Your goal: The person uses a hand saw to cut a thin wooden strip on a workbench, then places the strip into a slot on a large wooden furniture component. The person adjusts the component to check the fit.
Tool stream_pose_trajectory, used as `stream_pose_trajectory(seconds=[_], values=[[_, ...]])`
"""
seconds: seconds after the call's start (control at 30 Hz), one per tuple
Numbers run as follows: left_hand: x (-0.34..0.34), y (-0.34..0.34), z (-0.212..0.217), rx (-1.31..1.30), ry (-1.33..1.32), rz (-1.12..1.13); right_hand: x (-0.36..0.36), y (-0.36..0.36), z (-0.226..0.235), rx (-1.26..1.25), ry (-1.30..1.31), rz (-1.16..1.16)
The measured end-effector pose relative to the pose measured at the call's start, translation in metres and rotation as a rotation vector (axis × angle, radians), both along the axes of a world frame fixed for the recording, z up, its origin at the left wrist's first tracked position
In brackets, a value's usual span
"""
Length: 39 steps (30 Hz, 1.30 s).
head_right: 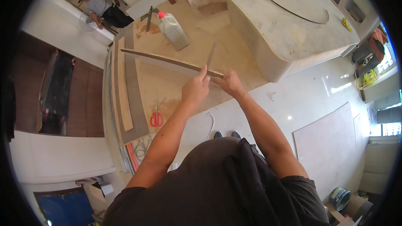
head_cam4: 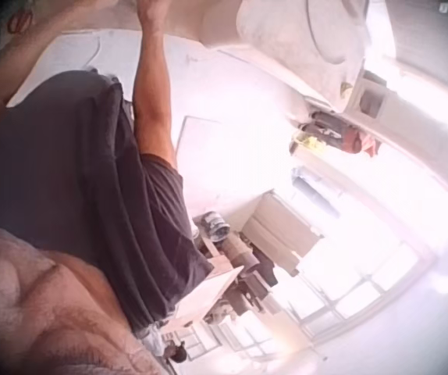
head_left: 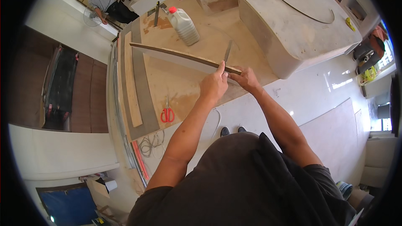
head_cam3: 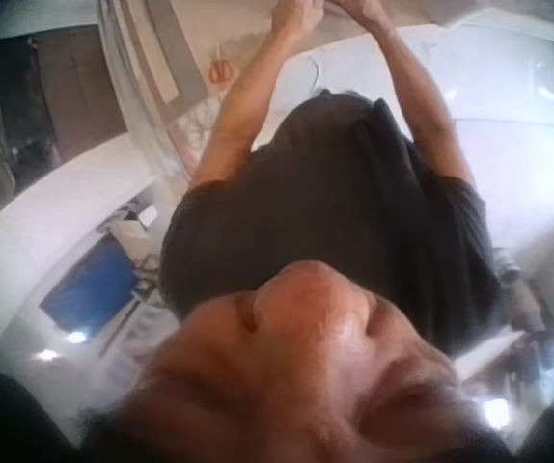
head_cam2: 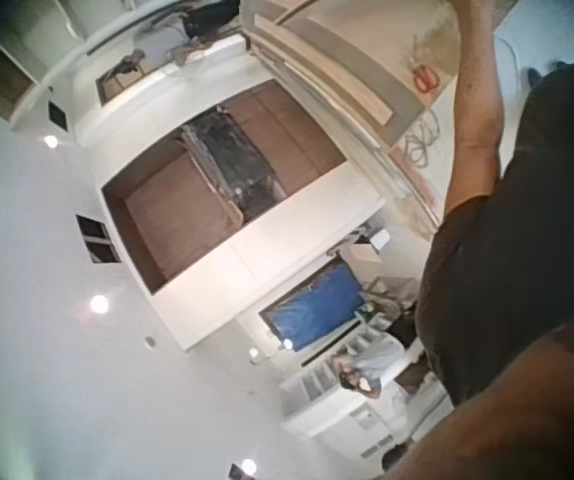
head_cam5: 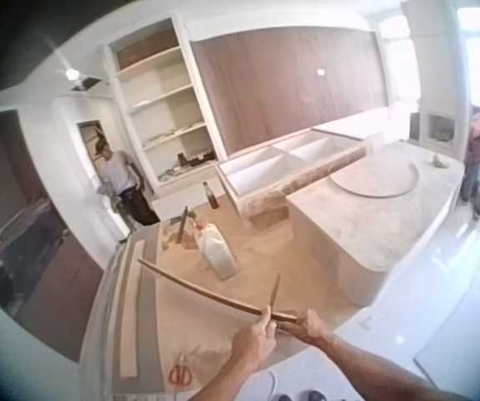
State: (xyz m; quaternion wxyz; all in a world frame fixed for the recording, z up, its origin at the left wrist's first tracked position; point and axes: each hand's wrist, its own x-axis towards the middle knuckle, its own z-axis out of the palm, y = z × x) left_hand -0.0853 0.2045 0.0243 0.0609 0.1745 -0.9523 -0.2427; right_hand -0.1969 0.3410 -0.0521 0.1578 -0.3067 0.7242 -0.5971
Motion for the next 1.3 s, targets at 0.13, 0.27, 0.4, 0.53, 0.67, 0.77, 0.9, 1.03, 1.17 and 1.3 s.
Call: stream_pose_trajectory(seconds=[0.13,0.27,0.4,0.53,0.67,0.77,0.9,1.03,1.17,1.3], values=[[0.041,0.017,-0.011,0.004,0.045,-0.072,0.005,0.003,0.009,0.094,-0.09,-0.061],[0.052,0.025,-0.007,0.018,-0.058,-0.044,0.001,0.002,-0.001,0.138,-0.046,-0.054],[0.008,-0.007,-0.008,-0.066,0.102,0.023,-0.004,0.0,0.017,0.125,-0.116,-0.003],[0.05,0.011,-0.005,-0.015,0.035,-0.048,-0.013,0.0,-0.017,0.039,-0.057,-0.044],[0.07,0.017,-0.002,0.051,-0.144,-0.016,-0.003,0.002,-0.02,0.111,0.008,-0.051],[0.024,-0.016,-0.007,-0.017,-0.025,0.066,0.006,-0.005,0.003,0.107,0.026,-0.021],[0.021,-0.005,-0.004,-0.069,0.037,0.026,-0.002,-0.003,-0.015,0.027,0.067,-0.031],[0.071,0.028,-0.016,0.049,-0.055,-0.05,-0.005,-0.001,-0.014,0.171,0.016,-0.066],[0.027,-0.014,-0.009,-0.059,-0.032,0.094,0.002,-0.002,0.001,0.145,-0.048,-0.04],[0.019,-0.04,0.002,-0.041,-0.045,0.161,0.0,0.002,0.004,0.099,-0.03,0.033]])
